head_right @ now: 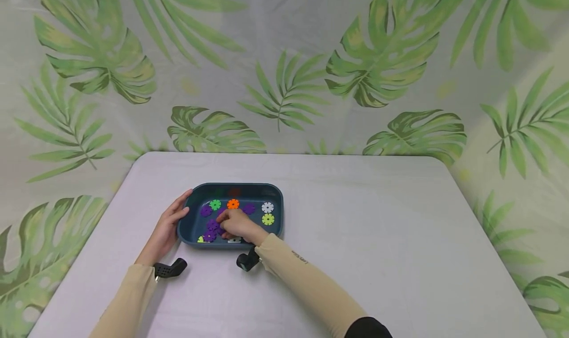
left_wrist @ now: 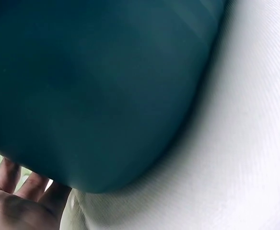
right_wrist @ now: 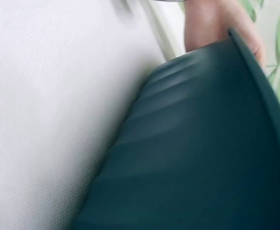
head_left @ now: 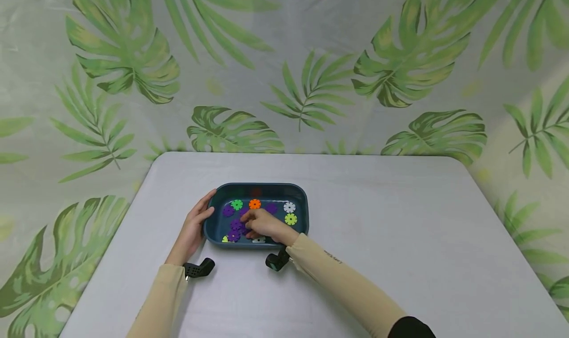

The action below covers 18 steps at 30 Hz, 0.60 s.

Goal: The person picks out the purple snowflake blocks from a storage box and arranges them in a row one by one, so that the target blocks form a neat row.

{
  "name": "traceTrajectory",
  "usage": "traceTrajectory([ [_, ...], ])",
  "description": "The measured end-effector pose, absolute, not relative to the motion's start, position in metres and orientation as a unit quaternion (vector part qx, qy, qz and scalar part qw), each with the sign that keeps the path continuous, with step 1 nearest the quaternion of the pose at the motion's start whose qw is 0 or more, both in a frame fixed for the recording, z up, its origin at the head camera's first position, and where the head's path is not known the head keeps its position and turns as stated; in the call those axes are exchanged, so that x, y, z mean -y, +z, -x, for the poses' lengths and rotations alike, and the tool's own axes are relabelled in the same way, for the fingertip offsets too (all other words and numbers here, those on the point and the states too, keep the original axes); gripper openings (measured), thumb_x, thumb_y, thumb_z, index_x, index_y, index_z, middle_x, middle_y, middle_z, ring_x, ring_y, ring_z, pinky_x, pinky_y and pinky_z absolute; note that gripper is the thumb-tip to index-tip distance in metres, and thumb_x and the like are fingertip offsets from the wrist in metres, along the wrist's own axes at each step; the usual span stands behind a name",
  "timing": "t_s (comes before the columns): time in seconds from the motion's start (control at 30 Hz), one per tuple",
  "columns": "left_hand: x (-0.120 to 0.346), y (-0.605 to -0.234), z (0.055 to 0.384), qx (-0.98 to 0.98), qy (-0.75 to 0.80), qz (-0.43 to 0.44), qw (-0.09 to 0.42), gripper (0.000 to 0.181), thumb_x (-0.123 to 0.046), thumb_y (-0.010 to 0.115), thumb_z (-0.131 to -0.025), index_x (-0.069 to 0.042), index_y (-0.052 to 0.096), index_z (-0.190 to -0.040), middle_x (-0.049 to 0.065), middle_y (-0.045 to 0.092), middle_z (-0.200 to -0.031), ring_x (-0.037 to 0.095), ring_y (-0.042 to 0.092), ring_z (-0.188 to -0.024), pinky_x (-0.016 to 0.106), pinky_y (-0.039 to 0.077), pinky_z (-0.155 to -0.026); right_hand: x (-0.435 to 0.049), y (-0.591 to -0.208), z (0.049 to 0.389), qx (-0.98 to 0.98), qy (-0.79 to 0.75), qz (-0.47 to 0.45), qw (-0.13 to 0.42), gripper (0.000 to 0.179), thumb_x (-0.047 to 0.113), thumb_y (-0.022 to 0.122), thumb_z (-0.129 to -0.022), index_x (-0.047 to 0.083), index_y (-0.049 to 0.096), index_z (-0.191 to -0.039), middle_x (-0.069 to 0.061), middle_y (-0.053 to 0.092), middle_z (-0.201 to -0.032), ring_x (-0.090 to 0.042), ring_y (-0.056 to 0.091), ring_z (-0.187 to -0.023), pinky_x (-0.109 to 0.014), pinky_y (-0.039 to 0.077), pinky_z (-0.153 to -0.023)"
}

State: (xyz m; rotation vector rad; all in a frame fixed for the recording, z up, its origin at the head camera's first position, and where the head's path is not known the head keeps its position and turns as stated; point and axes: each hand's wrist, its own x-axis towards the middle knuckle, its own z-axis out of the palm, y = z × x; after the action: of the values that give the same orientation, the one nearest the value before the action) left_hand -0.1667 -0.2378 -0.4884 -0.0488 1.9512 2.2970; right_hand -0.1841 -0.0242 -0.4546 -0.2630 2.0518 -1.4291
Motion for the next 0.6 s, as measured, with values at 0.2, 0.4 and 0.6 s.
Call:
traceTrajectory([
  [0.2,0.237,-0.488,0.167,-0.65,0.757,0.016,0.061,0.051,-0.012,0.043,-0.102,-0.01,0.029,-0.151,0.003,0.017,-0.158,0.017,0.008,-0.144,0.042,0.007,-0.115,0.024,-0.456,0.184,-0.812,-0.507,0.117,0.264,0.01,-0.001,0.056,-0.093,-0.005,0.064,-0.09,-0.009,0.062,-0.08,-0.018,0.06,-0.065,-0.029,0.055,-0.063],
  [0.4,0.237,-0.49,0.168,-0.653,0.755,0.016,0.059,0.051,-0.014,0.044,-0.102,-0.01,0.03,-0.151,0.003,0.018,-0.158,0.017,0.009,-0.144,0.042,0.007,-0.115,0.021,-0.456,0.185,-0.82,-0.506,0.136,0.23,0.009,0.0,0.055,-0.095,-0.001,0.063,-0.089,-0.007,0.06,-0.071,-0.016,0.058,-0.056,-0.028,0.054,-0.056],
  [0.6,0.239,-0.491,0.166,-0.664,0.745,0.001,0.058,0.051,-0.016,0.044,-0.103,-0.01,0.03,-0.151,0.004,0.019,-0.158,0.018,0.01,-0.144,0.043,0.008,-0.114,0.014,-0.452,0.187,-0.814,-0.522,0.155,0.201,0.011,-0.003,0.056,-0.093,0.002,0.066,-0.095,-0.005,0.057,-0.062,-0.02,0.059,-0.053,-0.035,0.055,-0.056],
])
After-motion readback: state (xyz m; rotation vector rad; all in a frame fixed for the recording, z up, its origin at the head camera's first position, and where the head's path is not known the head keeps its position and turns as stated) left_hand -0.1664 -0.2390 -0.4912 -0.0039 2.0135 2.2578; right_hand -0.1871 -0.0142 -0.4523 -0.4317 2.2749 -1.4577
